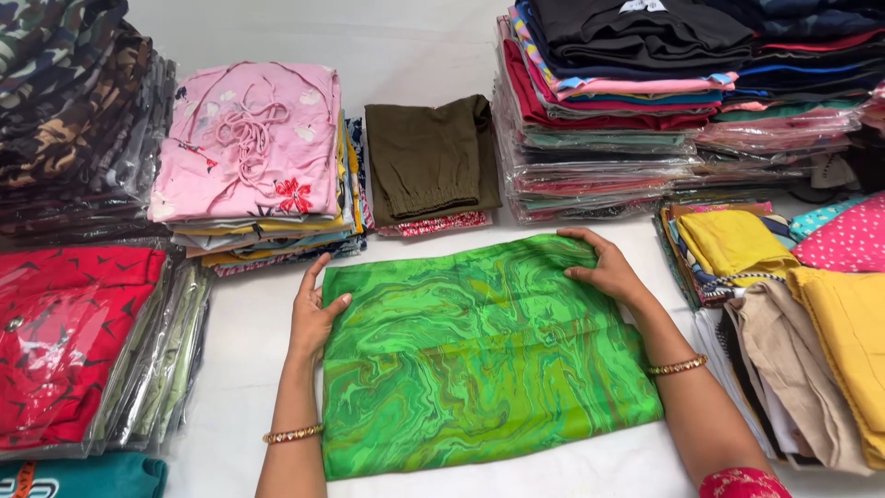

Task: The person folds a pink floral top, a yellow pair of shorts, and a green patterned skirt on a white table. The person ties the drawstring of the top and neatly stacks each folded item.

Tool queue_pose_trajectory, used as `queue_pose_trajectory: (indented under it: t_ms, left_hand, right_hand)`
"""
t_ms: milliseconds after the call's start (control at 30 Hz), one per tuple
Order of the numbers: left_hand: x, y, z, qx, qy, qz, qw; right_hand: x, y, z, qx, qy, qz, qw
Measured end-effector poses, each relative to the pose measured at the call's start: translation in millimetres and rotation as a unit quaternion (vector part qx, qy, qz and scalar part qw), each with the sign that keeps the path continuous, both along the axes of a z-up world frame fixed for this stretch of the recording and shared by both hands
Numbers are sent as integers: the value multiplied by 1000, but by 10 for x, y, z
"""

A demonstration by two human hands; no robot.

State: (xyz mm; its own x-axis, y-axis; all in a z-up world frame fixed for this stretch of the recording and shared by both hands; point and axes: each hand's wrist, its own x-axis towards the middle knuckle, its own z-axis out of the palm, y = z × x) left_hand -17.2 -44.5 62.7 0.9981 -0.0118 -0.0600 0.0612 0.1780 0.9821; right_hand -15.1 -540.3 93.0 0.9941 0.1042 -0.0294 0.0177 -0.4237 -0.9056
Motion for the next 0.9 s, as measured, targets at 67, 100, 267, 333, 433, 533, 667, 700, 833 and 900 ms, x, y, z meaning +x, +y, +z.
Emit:
queue_pose_trajectory:
  t_ms: [67,100,267,333,433,533,667,700,833,900]
  left_hand:
    - [-3,29,-33,-7,-1,-3,1000]
    - [11,42,-55,-15,-14,-4,1000]
    - [-116,187,-61,-45,-74,-4,996]
    - [-190,351,-142,-3,-105,-18,994]
    - [-541,430,193,86,-66,-55,993]
    - [-849,475,251,164,-44,-98,981]
    - [-1215,368,307,233,-59,-140,960]
    - [-1294,328,336,263,-52,-150,952]
    - [-1539,253,402,359,-17,-175,917]
    - [-1638,230,455,395,5,-185,900]
  right_hand:
    - [-25,8,24,9,-10,3,1000]
    - [-37,11,58,14,-11,1,1000]
    - [-188,-40,235,79,-17,-22,997]
    - [-335,-147,226,48,-131,9,990]
    - [-644,-300,225,27,-55,-18,998]
    - [-1019,-303,324,-39,-116,29,992]
    - [-1387,-318,302,-144,-124,42,981]
    - [-1471,-319,311,-173,-127,44,976]
    - [-1766,-363,272,-237,-135,54,961]
    - [-1858,-351,290,-262,-120,53,956]
